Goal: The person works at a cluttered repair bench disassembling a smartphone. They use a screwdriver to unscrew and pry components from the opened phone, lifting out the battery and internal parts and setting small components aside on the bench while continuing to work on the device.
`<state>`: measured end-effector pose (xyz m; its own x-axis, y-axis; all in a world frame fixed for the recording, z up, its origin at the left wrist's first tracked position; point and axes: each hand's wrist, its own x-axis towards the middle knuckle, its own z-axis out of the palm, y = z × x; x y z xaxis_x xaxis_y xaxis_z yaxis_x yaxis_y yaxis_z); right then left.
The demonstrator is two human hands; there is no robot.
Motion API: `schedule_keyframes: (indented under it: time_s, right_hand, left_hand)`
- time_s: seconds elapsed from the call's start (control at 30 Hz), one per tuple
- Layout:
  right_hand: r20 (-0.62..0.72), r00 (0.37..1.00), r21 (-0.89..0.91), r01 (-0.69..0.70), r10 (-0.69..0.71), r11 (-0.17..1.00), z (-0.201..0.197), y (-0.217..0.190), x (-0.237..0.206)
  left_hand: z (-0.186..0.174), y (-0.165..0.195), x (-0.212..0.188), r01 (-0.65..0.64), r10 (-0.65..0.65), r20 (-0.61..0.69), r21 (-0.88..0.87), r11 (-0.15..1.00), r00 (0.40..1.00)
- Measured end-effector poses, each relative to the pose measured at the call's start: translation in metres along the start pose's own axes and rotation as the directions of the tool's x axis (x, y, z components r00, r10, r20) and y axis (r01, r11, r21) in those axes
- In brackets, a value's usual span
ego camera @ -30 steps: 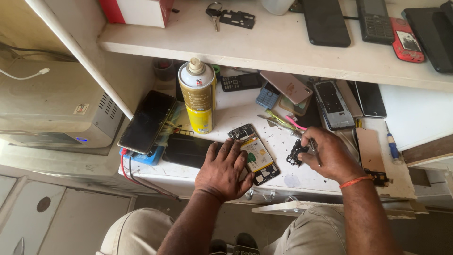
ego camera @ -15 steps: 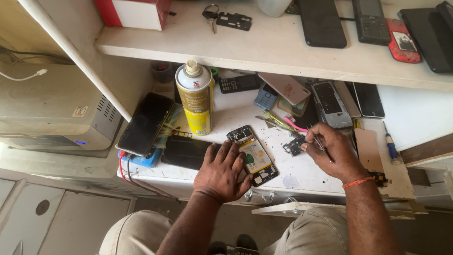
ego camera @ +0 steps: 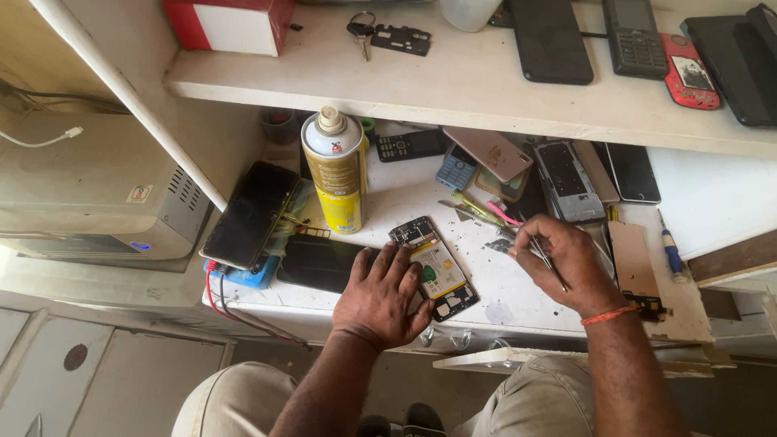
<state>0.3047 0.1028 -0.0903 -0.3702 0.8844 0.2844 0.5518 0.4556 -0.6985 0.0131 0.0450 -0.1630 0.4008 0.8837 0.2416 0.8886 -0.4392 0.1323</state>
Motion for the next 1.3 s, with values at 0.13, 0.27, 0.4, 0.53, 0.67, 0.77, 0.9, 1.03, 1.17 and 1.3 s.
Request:
schedule_keyframes:
  time_s: [0.13, 0.27, 0.4, 0.53, 0.67, 0.77, 0.9, 1.03, 1.17, 1.3]
  right_hand:
    - [-0.127, 0.992, -0.101, -0.028, 0.015, 0.995, 0.003, -0.004, 0.002]
    - [-0.244, 0.969, 0.179, 0.012, 0.032, 0.984, 0.025, -0.006, 0.012]
    - [-0.266, 0.891, 0.574, -0.16, 0.368, 0.803, 0.063, -0.011, 0.031]
    - [-0.155, 0.939, 0.664, -0.132, 0.307, 0.736, 0.101, -0.015, 0.044]
    - [-0.136, 0.946, 0.626, -0.149, 0.295, 0.766, 0.119, -0.01, 0.051]
    - [-0.129, 0.943, 0.651, -0.154, 0.308, 0.743, 0.12, -0.005, 0.053]
    - [-0.087, 0.923, 0.727, -0.2, 0.376, 0.658, 0.12, -0.006, 0.054]
    - [-0.066, 0.946, 0.667, -0.194, 0.317, 0.719, 0.122, -0.014, 0.052]
    - [-0.1, 0.944, 0.464, -0.236, 0.315, 0.854, 0.121, -0.022, 0.052]
    - [-0.098, 0.931, 0.383, -0.291, 0.352, 0.877, 0.121, -0.027, 0.051]
  left_hand:
    - [0.001, -0.001, -0.002, -0.003, 0.003, -0.001, -0.018, 1.0, 1.0]
    - [0.002, -0.001, -0.004, -0.014, 0.014, -0.054, -0.002, 1.0, 0.998]
    - [-0.001, -0.001, -0.004, -0.007, 0.007, -0.077, -0.001, 1.0, 0.997]
    - [-0.005, -0.001, -0.005, -0.014, 0.013, -0.08, -0.006, 1.0, 0.997]
    - [-0.007, -0.003, -0.007, -0.049, 0.038, -0.198, -0.055, 0.997, 0.979]
    - [-0.006, -0.004, -0.007, -0.048, 0.038, -0.196, -0.05, 0.998, 0.98]
    - [-0.005, -0.005, -0.007, -0.034, 0.03, -0.134, -0.024, 0.999, 0.991]
    - [-0.004, -0.006, -0.008, -0.034, 0.026, -0.153, -0.051, 0.998, 0.988]
    - [-0.004, -0.006, -0.008, -0.021, 0.014, -0.142, -0.045, 0.999, 0.99]
    - [-0.005, -0.005, -0.007, -0.026, 0.02, -0.145, -0.039, 0.999, 0.989]
